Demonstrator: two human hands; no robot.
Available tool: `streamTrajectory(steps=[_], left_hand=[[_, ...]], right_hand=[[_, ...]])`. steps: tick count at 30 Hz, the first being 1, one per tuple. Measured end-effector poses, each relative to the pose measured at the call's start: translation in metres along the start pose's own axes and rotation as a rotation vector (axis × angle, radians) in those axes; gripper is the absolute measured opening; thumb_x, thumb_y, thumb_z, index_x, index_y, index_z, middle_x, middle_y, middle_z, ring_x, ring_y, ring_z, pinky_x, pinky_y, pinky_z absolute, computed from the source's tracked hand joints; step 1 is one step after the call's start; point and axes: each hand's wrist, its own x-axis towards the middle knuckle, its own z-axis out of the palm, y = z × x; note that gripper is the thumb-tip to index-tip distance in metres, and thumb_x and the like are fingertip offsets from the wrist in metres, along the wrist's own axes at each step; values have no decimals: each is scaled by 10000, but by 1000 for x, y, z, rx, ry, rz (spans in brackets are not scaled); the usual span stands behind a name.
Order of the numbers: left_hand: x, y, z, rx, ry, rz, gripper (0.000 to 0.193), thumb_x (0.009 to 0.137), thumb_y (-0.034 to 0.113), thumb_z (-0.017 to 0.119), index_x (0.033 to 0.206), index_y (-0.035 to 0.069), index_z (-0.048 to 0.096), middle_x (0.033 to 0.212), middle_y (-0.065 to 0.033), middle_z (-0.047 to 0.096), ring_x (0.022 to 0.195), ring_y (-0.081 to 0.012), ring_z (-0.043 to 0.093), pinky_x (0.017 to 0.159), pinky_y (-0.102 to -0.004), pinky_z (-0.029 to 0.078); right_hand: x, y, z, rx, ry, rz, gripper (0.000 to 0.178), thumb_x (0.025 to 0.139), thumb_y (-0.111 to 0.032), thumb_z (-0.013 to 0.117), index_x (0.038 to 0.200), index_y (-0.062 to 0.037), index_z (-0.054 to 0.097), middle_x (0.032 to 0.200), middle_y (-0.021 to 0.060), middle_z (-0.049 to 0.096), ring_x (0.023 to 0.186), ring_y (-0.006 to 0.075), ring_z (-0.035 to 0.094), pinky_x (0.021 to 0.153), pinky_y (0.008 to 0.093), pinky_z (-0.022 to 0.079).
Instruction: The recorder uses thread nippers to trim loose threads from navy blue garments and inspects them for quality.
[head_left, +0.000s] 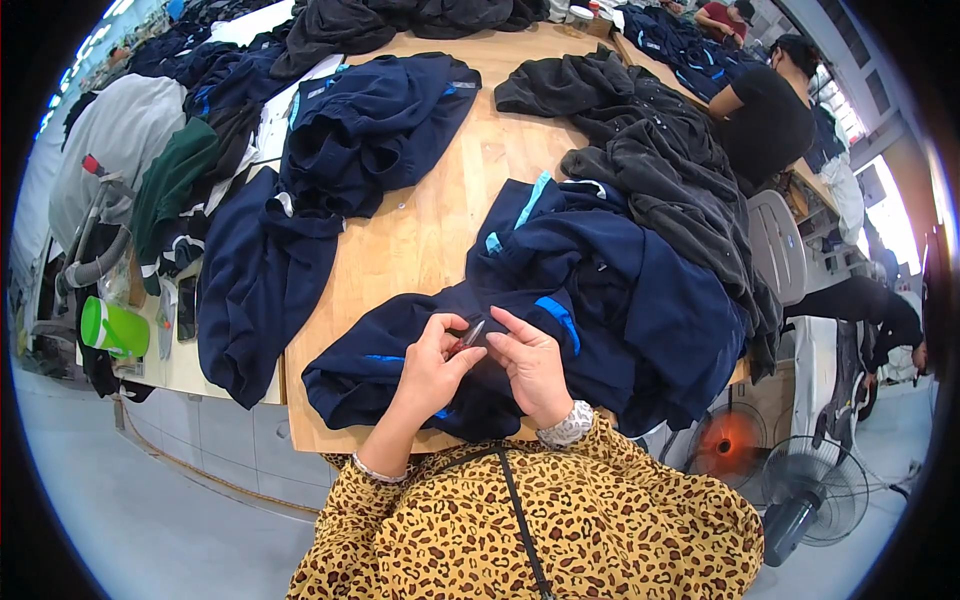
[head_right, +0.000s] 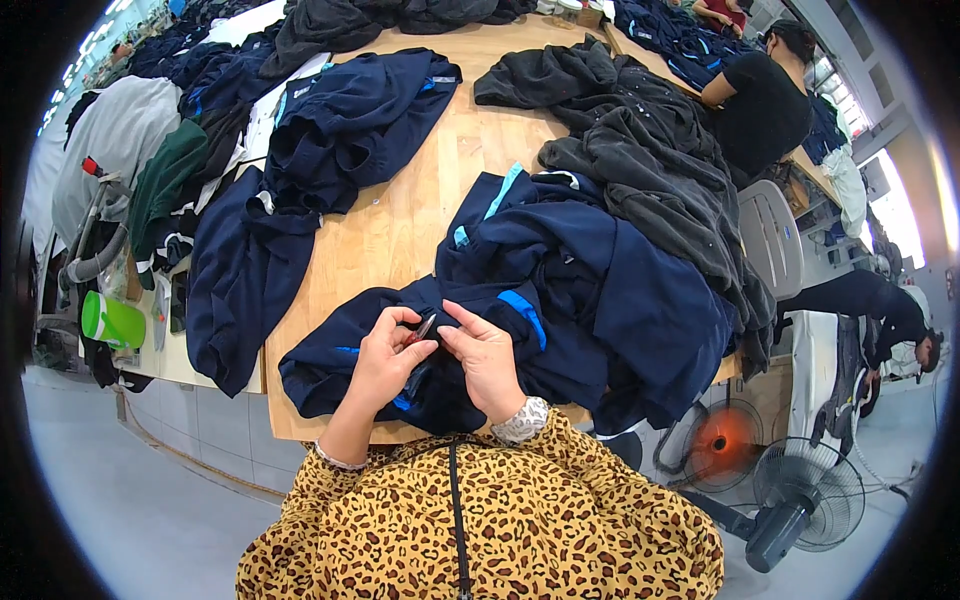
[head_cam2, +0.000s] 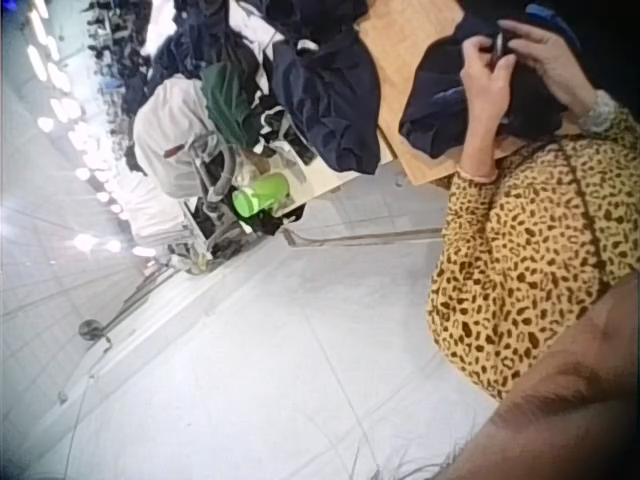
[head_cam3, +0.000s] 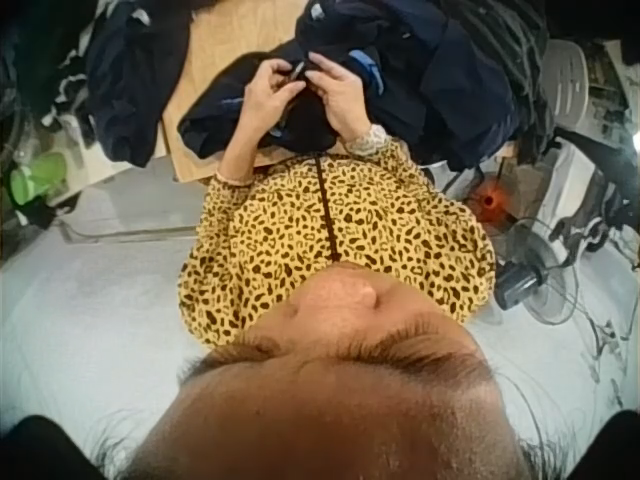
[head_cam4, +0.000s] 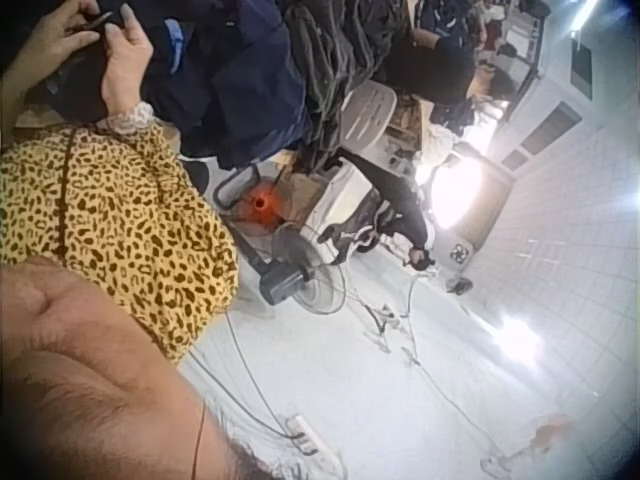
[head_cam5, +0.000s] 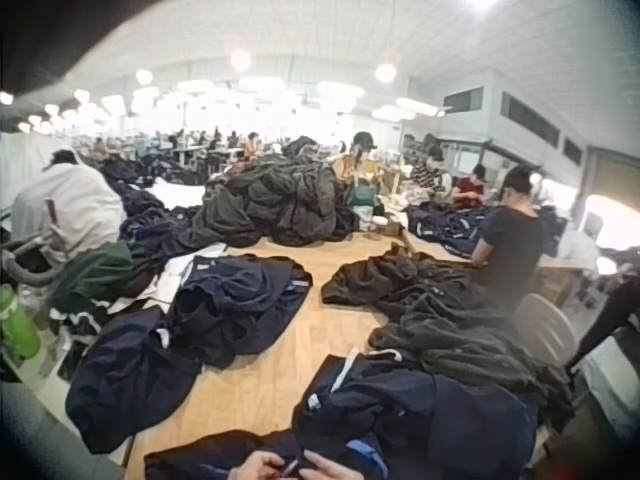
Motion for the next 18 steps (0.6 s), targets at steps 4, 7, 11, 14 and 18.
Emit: streamTrajectory(steps=[4,7,11,14,18], left_hand=[[1,5,-3,-210,-46,-105,342,833,68,660,1109,34,460,755,-27,585,572,-27,455,485,-165,347],[3,9,-12,-511,12,-174,361,863,67,628,1178,28,456,769,1,545,536,-16,405,455,-155,306],[5,15,-25,-401,-109,-25,545,820,31,667,1307,15,423,1053,-41,558,729,-18,470,652,-146,398],[13,19,-22,-385,-350,-34,538,801,32,689,1291,17,467,1066,-26,569,702,-11,470,618,-152,399],[9,6,-19,-528,-348,-279,187,792,-12,676,966,26,619,703,46,546,536,-31,467,488,-176,367]], right_hand=[[1,-1,-3,12,-12,3,387,848,3,620,1229,4,555,861,-2,614,779,64,573,771,211,482],[1,-6,-5,47,-53,1,421,848,4,619,1260,-3,528,866,-17,598,763,47,553,728,188,465],[-3,-23,-7,-191,-257,-26,504,833,34,606,1317,-22,477,861,-44,568,719,9,458,652,156,393],[-8,-47,-12,-494,-499,-55,560,812,55,596,1345,-29,446,842,-57,532,743,11,429,659,163,372],[-7,-49,-24,-622,-548,-121,490,803,29,626,1274,-51,516,833,-23,589,739,57,502,673,220,429]])
